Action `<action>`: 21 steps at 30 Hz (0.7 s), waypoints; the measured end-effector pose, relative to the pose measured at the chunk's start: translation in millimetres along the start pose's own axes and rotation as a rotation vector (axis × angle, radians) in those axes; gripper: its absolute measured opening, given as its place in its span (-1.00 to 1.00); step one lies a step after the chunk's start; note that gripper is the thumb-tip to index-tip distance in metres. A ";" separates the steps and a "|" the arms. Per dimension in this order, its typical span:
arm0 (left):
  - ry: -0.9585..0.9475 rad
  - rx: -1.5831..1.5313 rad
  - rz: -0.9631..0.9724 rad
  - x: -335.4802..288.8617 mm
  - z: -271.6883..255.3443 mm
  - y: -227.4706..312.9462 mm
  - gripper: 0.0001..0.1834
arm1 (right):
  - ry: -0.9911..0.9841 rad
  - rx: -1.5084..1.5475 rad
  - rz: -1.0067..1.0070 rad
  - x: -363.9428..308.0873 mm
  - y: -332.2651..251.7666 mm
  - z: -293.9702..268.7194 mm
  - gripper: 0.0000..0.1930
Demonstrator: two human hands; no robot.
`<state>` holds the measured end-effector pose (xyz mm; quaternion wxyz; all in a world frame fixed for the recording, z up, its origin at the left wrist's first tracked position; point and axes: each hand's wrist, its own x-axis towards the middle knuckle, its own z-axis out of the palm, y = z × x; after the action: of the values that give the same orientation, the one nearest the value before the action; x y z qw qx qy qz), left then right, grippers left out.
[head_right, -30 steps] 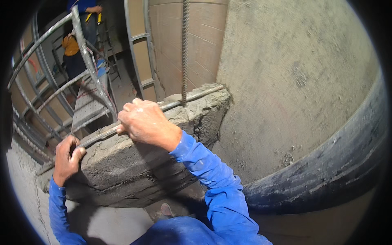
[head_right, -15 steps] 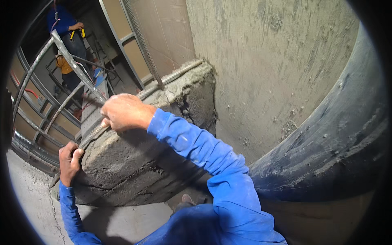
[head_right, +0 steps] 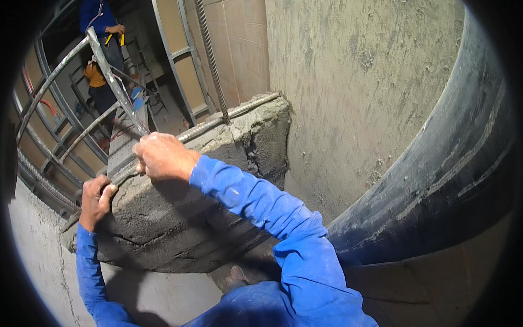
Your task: The person bends a long metal rebar rod by hand against a concrete ledge. They repeatedly flex and straighten the rod to shape it.
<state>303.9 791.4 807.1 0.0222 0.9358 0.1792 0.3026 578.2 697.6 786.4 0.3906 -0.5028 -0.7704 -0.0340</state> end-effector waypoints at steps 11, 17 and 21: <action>-0.007 0.052 0.015 2.8 -3.4 7.4 -0.83 | 0.096 -0.141 -0.012 -6.8 -8.9 2.3 -0.79; -0.069 0.205 0.126 4.9 -9.9 15.2 -0.72 | 0.026 -0.384 -0.026 -7.4 -17.3 -6.4 -0.74; -0.108 0.252 0.134 -0.8 -22.0 14.8 -0.79 | 0.000 -0.380 -0.122 -4.2 -20.4 -13.2 -0.76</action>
<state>295.4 775.9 826.8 -0.1061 0.9560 0.1513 0.2277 570.1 678.5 799.8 0.2860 -0.5200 -0.7791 -0.2021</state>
